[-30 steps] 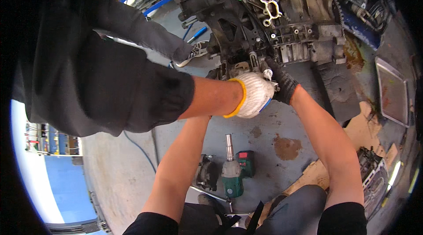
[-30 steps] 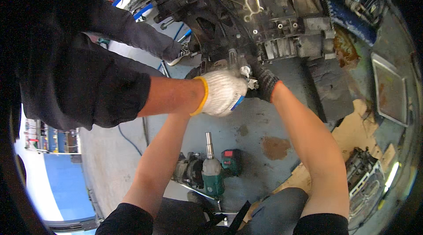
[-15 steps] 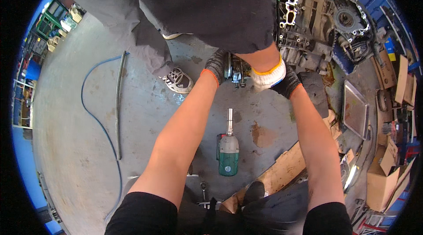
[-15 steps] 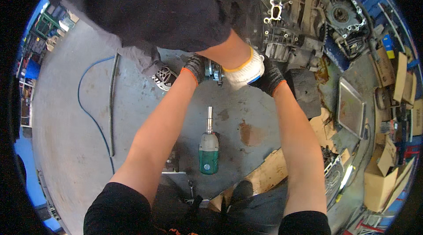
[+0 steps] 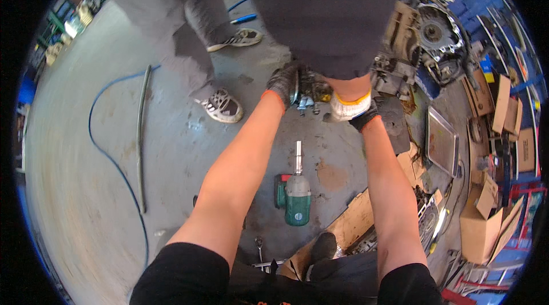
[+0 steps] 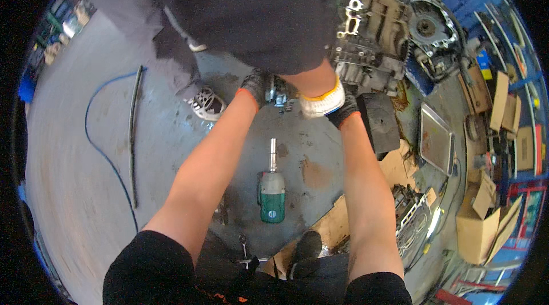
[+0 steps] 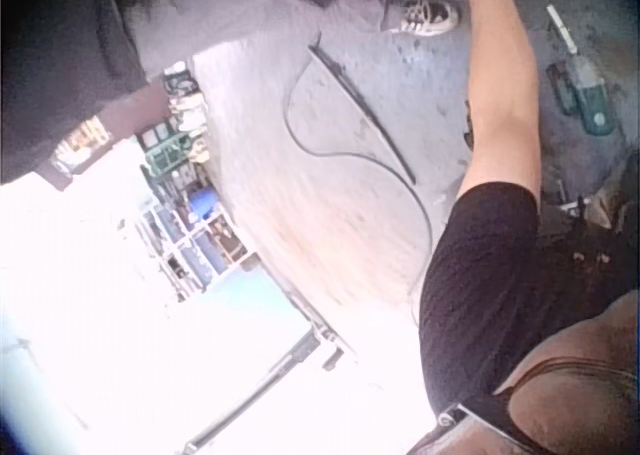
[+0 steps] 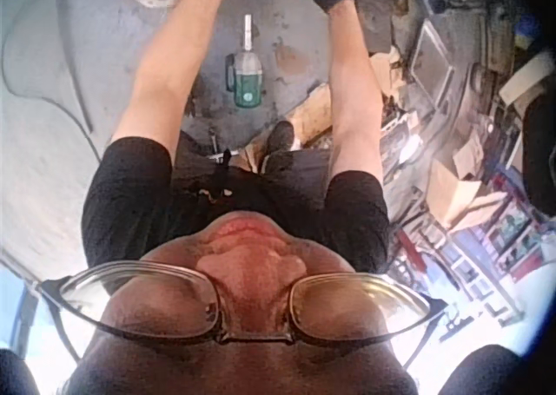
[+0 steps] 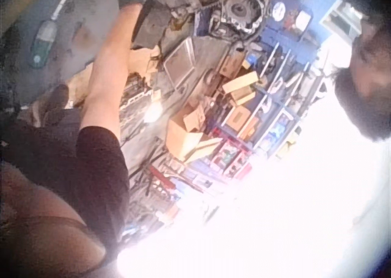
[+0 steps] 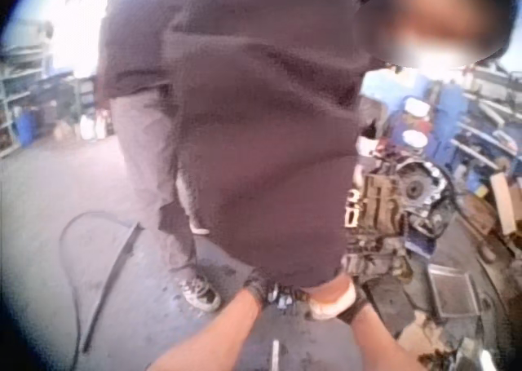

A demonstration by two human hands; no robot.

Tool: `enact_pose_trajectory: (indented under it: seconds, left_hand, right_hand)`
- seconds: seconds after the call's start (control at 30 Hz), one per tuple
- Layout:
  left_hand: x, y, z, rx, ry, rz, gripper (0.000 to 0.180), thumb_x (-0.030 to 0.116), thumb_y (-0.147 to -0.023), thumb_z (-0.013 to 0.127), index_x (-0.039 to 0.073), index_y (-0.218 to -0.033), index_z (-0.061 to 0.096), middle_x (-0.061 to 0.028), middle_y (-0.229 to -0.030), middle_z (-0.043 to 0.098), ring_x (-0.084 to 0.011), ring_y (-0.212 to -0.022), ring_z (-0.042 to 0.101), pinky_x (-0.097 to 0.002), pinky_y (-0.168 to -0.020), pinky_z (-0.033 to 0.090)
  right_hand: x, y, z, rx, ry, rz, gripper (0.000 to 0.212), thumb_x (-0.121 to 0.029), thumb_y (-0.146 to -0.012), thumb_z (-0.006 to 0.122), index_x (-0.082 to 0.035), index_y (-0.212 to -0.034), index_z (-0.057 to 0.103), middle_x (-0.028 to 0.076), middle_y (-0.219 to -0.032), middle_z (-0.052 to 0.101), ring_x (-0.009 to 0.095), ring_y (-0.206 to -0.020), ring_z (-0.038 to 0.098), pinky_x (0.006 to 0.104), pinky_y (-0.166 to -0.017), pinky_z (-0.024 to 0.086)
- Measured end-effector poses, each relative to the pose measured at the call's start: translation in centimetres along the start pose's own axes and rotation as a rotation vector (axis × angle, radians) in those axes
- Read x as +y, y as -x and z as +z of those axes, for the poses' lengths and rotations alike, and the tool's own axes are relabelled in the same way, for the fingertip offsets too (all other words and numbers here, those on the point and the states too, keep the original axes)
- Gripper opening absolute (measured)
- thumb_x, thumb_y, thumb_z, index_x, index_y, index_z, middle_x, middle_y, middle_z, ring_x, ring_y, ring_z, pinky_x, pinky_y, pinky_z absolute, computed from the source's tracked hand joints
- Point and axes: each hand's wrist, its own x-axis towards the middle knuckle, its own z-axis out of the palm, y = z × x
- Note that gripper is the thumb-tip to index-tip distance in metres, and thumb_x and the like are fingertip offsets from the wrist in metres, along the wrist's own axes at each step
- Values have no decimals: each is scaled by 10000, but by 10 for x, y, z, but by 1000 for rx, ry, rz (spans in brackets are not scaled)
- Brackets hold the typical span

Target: The person uses a cordless impact wrench to remove bolts from an engine block and detaches a component. They place the removed part on a shelf and continue working on the engine with a coworker.

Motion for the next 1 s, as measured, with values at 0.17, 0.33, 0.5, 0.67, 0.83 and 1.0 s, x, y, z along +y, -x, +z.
enact_pose_trajectory:
  seconds: [0.17, 0.33, 0.5, 0.67, 0.83, 1.0]
  left_hand:
    - [-24, -21, -6, -94, 462, -166, 464, 447, -1013, 476, 78, -1270, 588, -93, -1169, 662, -241, -944, 642, -387, -831, 516]
    - [-37, -56, -31, -490, 441, 113, 540, 474, -1046, 415, 119, -1450, 459, -69, -1443, 530, -210, -1253, 510, -378, -1069, 416]
    - [-24, -52, -48, -546, -332, 553, 314, 278, -995, 549, 59, -1210, 617, -60, -1128, 667, -195, -950, 619, -358, -850, 535]
    - [-12, -18, -17, -231, 408, -196, 489, 475, -966, 509, 82, -1232, 624, -142, -1135, 707, -343, -984, 673, -524, -907, 546]
    - [-1, 4, -5, -173, 478, -190, 387, 370, -982, 558, 82, -1237, 603, -127, -1101, 701, -307, -909, 689, -473, -815, 585]
    - [9, 18, 2, -208, 452, -165, 386, 400, -956, 568, 78, -1155, 645, -129, -1062, 720, -318, -920, 700, -505, -848, 576]
  right_hand:
    - [19, 22, -22, 366, 252, -325, 413, -304, -1017, 447, -164, -1403, 497, 64, -1414, 548, 257, -1270, 525, 405, -1087, 403]
    - [55, 65, 7, 835, 726, -985, 383, -171, -940, 583, 31, -1262, 543, 226, -1247, 618, 390, -1136, 597, 464, -1006, 458]
    - [36, 82, 46, 700, 1872, -977, 366, -156, -863, 619, -54, -1214, 611, 226, -1111, 629, 388, -1000, 618, 499, -851, 503]
    - [15, 77, 68, 717, 1998, -734, 421, -205, -876, 632, -76, -1275, 592, 201, -1049, 664, 372, -913, 652, 489, -775, 535]
    - [14, 70, 81, 788, 2138, -572, 547, -255, -835, 684, -167, -1363, 570, 169, -858, 676, 338, -780, 667, 487, -678, 528]
    - [16, 68, 81, 755, 2191, -718, 556, -287, -845, 686, -180, -1375, 559, 166, -885, 682, 348, -814, 663, 485, -690, 528]
